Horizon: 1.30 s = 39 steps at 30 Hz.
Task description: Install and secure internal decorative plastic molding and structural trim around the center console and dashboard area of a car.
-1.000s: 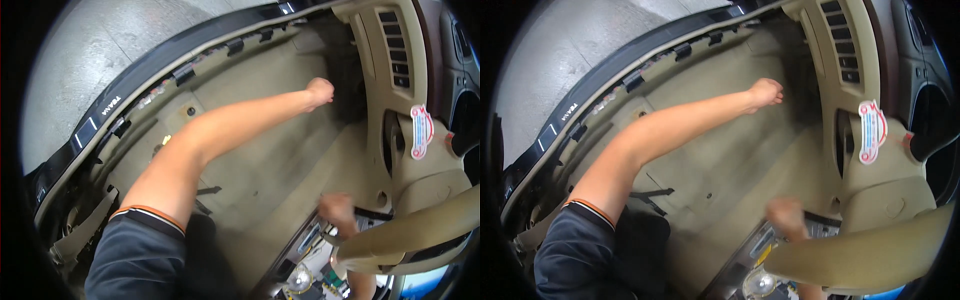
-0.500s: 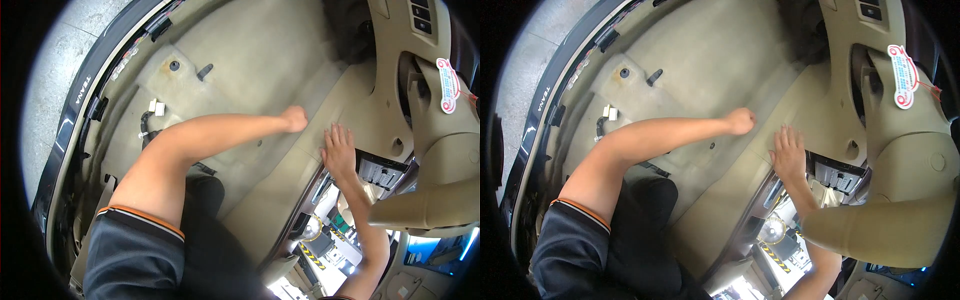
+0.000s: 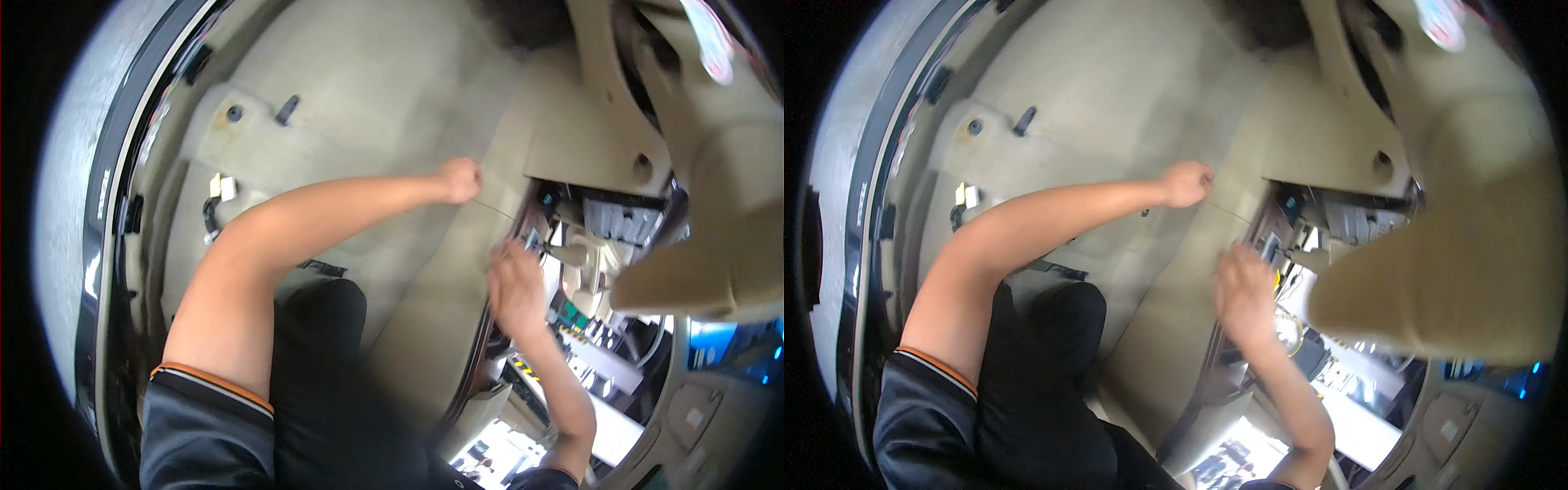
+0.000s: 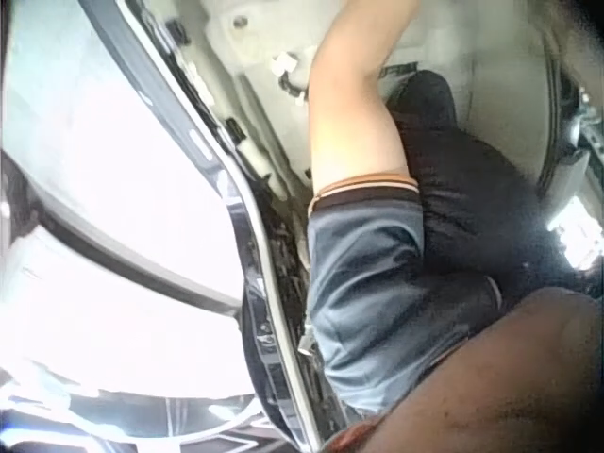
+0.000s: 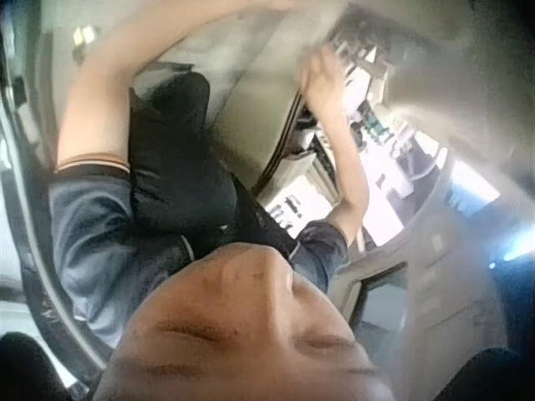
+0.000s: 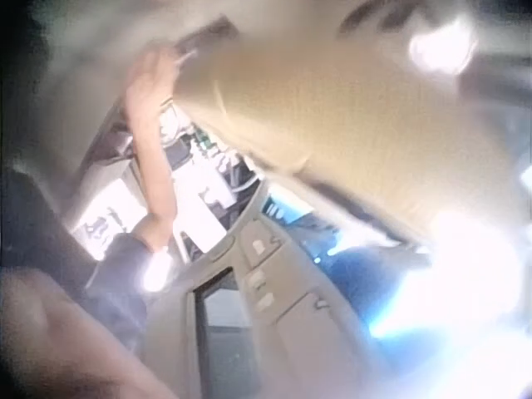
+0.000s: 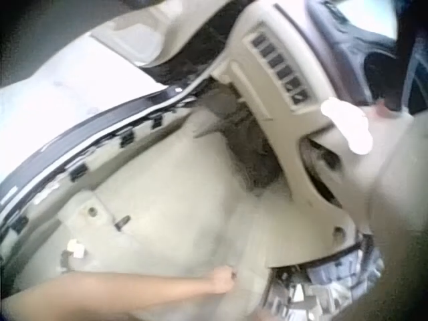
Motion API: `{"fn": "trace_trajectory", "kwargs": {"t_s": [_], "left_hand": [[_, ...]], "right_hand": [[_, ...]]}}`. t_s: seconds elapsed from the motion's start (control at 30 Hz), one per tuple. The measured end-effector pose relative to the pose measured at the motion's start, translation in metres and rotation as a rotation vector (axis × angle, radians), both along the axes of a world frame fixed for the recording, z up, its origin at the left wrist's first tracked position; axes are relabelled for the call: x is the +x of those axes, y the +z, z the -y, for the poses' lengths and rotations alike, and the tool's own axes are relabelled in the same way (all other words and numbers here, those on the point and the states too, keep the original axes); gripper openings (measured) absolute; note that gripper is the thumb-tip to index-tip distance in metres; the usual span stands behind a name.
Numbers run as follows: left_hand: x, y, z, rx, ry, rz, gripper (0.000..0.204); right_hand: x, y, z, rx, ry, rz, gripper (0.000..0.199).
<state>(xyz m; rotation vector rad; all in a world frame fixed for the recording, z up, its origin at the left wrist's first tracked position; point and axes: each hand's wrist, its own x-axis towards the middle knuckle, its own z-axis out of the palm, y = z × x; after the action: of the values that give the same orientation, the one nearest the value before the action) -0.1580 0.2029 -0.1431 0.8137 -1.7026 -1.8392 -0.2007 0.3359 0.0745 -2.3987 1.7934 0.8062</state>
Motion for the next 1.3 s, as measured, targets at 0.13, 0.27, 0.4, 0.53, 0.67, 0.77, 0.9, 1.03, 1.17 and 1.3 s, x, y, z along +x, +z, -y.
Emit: {"fn": "trace_trajectory", "kwargs": {"t_s": [0.13, 0.27, 0.4, 0.53, 0.67, 0.77, 0.9, 1.03, 1.17, 1.3], "left_hand": [[-0.048, -0.024, 0.010, -0.086, 0.049, -0.062, 0.035], [-0.093, 0.072, 0.049, -0.244, -0.117, 0.132, 0.055], [-0.096, 0.094, 0.037, -0.208, -0.034, 0.192, 0.056], [-0.084, 0.093, 0.052, -0.214, 0.090, 0.205, 0.058], [-0.079, 0.117, 0.058, -0.341, 0.093, 0.177, 0.060], [-0.048, 0.098, 0.075, -0.435, 0.007, 0.174, 0.062], [-0.066, 0.079, 0.094, -0.437, -0.099, 0.221, 0.064], [-0.083, 0.092, 0.096, -0.443, -0.090, 0.269, 0.081], [-0.110, 0.093, 0.087, -0.410, -0.062, 0.132, 0.079], [-0.117, 0.111, 0.088, -0.339, -0.240, 0.071, 0.059]], "right_hand": [[0.027, 0.054, -0.103, -0.049, -0.172, 0.194, 0.032], [0.013, 0.081, -0.188, -0.267, -0.561, 0.271, 0.027], [0.036, 0.080, -0.233, -0.429, -0.686, 0.204, 0.016], [0.059, 0.068, -0.224, -0.541, -0.575, 0.397, 0.016], [0.054, 0.054, -0.207, -0.465, -0.414, 0.619, 0.020], [0.046, 0.048, -0.185, -0.432, -0.349, 0.665, 0.015], [0.021, 0.055, -0.167, -0.343, -0.309, 0.672, 0.014], [-0.013, 0.052, -0.162, -0.494, -0.385, 0.838, 0.011], [-0.029, 0.063, -0.173, -0.466, -0.723, 1.079, 0.012], [-0.028, 0.051, -0.177, -0.491, -0.791, 1.239, 0.012]]}}
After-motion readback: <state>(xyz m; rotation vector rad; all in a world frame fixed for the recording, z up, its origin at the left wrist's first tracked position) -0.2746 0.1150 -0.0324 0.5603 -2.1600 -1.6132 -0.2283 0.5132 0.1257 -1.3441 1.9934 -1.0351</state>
